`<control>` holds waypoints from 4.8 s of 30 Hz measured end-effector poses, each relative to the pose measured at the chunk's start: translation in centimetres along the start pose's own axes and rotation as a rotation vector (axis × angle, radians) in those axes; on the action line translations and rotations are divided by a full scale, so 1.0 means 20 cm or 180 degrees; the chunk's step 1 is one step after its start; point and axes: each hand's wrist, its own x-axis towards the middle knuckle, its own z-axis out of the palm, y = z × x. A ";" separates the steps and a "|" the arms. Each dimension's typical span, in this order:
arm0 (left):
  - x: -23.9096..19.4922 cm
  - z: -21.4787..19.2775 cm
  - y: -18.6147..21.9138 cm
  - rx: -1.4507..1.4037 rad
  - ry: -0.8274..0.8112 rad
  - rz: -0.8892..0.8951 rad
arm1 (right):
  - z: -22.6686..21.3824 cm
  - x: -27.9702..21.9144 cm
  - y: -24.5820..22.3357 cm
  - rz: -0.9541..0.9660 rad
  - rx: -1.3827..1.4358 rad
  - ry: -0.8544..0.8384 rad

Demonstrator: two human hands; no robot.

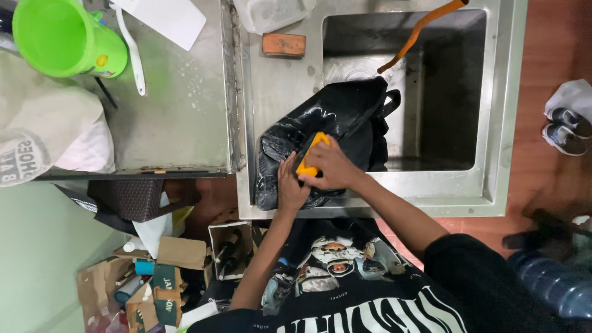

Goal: The person scrubs a black bag with a yellow brush in a stainless steel sink. They repeatedly rub the bag's surface and edges, then rinse it under running water.

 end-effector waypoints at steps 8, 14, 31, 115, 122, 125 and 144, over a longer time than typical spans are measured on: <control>0.02 -0.14 0.02 -0.0060 -0.0347 0.0060 | -0.09 -0.06 0.61 0.1350 -0.0579 0.0608; 0.03 -0.13 -0.01 0.0099 -0.0370 0.0216 | -0.07 -0.05 0.04 0.0487 -0.0173 0.0019; 0.05 -0.15 0.05 -0.0047 -0.0581 -0.0063 | -0.09 -0.28 0.34 0.1232 -0.0628 0.0601; 0.05 -0.18 0.01 0.0042 -0.0380 -0.0820 | -0.15 -0.17 0.02 0.0127 -0.0029 0.0864; 0.06 -0.15 0.01 -0.0116 0.0165 -0.0414 | 0.05 -0.32 0.54 0.2045 -0.0001 0.1309; -0.01 -0.15 0.03 0.0312 0.0330 0.0007 | 0.13 -0.30 0.05 0.1134 0.0279 0.1222; 0.41 -0.03 0.12 0.2328 -0.0677 0.0654 | -0.15 -0.49 -0.11 0.3251 0.0655 0.0904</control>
